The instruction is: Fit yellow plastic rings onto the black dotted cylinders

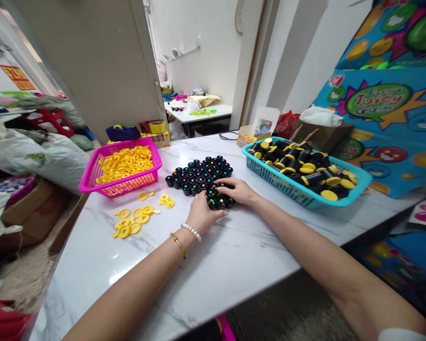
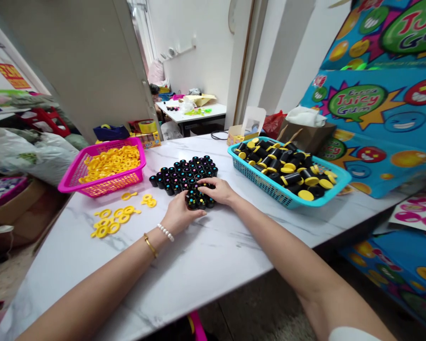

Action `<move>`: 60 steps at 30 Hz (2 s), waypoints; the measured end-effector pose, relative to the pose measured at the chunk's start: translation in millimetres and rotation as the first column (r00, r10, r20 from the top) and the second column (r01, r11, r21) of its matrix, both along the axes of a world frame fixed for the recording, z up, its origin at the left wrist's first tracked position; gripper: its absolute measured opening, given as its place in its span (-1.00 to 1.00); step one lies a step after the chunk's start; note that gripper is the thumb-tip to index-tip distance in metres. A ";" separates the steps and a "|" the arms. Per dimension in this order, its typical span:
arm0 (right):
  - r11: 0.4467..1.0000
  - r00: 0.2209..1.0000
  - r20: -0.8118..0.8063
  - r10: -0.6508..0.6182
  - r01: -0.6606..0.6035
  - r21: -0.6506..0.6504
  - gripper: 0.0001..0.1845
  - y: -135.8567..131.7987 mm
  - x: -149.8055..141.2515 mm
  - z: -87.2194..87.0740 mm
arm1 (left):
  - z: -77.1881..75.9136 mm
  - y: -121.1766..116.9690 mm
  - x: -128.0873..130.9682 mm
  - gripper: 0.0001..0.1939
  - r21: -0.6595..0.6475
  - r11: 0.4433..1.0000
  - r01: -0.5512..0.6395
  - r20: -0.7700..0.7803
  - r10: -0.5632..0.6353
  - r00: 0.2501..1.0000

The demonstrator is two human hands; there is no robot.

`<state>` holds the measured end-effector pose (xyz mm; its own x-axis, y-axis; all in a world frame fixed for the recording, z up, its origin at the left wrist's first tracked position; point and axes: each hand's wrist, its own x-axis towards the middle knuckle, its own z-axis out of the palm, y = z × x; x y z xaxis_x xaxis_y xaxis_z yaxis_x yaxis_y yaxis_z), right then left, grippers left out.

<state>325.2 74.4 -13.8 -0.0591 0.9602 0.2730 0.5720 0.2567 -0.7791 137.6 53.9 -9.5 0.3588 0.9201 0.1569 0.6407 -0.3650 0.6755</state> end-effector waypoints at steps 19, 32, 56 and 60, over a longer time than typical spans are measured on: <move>1.000 0.997 -0.077 -0.015 0.013 -0.023 -0.72 -29.9 -42.6 -3.2 | 10.8 -33.3 -30.8 -0.35 -0.051 0.998 -0.027 0.017 0.028 0.999; 0.988 0.985 -0.083 0.151 -0.152 -0.016 -0.71 -60.3 -113.0 0.3 | 15.3 -84.8 -98.8 -0.42 -0.082 0.987 -0.138 -0.109 0.129 0.986; 0.959 0.994 -0.036 0.106 -0.092 0.268 -0.79 -99.2 -136.9 47.5 | -1.9 -114.4 -136.9 -0.76 0.034 0.985 -0.167 0.041 0.165 0.985; 0.860 0.913 0.358 0.196 -0.336 0.384 -0.80 -99.7 -195.7 56.7 | -5.2 -137.2 -181.7 -0.78 0.132 0.938 -0.320 -0.007 0.324 0.946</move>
